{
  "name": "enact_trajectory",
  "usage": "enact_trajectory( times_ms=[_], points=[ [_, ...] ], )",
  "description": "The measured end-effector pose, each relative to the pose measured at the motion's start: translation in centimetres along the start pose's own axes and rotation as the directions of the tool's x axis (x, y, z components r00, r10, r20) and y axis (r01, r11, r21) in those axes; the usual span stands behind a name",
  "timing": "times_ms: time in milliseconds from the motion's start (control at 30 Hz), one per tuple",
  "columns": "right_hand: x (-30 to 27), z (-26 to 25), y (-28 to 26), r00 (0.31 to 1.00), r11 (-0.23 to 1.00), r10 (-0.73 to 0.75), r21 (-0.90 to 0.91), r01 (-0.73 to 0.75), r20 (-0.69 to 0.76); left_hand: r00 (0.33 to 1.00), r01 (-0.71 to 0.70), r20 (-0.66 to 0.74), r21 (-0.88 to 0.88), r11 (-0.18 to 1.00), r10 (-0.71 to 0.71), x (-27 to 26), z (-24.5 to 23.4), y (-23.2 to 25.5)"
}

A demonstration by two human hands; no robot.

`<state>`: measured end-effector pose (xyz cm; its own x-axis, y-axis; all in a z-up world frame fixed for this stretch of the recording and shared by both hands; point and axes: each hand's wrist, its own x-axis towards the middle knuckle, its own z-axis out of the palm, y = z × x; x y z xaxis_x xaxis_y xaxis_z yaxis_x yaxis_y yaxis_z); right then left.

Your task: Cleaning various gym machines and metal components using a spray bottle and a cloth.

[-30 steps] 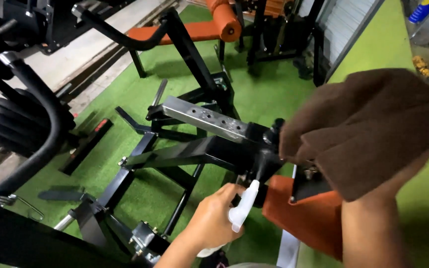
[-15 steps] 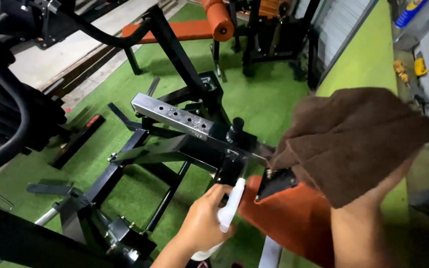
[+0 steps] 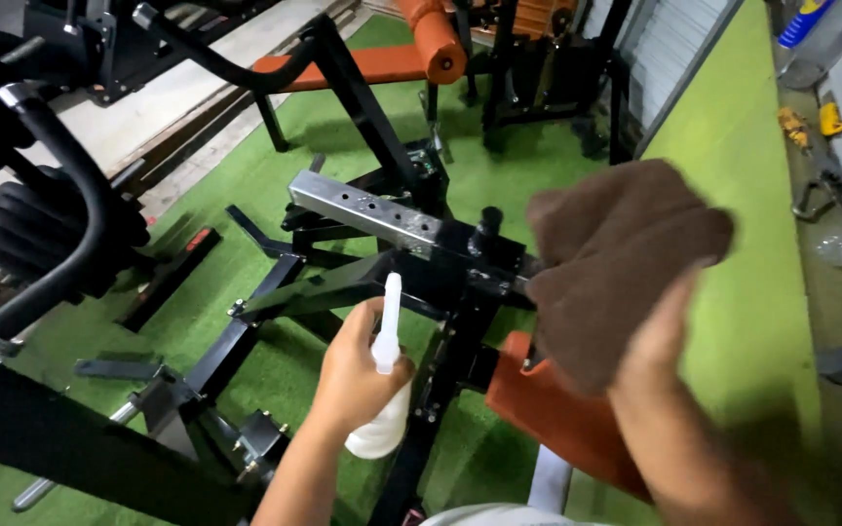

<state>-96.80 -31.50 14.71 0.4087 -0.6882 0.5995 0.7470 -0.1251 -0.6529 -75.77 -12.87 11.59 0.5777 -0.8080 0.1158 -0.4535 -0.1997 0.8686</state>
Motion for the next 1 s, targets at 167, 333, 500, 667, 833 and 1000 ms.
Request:
enact_trajectory(
  times_ms=[167,333,500,667,833,1000],
  points=[
    [-7.2,-5.9,9.2,0.927,-0.303,-0.091,-0.897,0.322,0.364,0.998,0.032,0.057,-0.083,0.996,-0.027,-1.0,-2.8,-0.5],
    [-2.3,7.5,3.2,0.883,0.149,-0.139,-0.872,0.465,0.448,0.992,0.105,0.092,-0.214,0.971,-0.087,-1.7,-3.8,-3.3],
    [1.2,11.9,4.7,0.833,0.111,0.068,-0.833,0.541,0.55,0.99,0.129,0.086,-0.203,0.971,-0.114,-1.1,-5.5,-4.8],
    [-0.1,8.0,18.0,0.909,-0.145,0.116,-0.898,0.414,0.4,0.997,0.082,0.035,-0.253,0.964,-0.075,-0.1,-7.0,-7.0],
    [2.9,6.4,27.8,0.928,-0.518,0.314,-0.783,0.345,0.201,0.994,0.112,0.035,-0.344,0.932,-0.106,0.5,-9.0,-8.2],
    [8.3,12.2,33.0,0.913,-0.47,0.172,-0.784,0.406,0.37,0.989,0.145,0.023,-0.37,0.918,-0.147,-0.1,-10.6,-10.7]
  ],
)
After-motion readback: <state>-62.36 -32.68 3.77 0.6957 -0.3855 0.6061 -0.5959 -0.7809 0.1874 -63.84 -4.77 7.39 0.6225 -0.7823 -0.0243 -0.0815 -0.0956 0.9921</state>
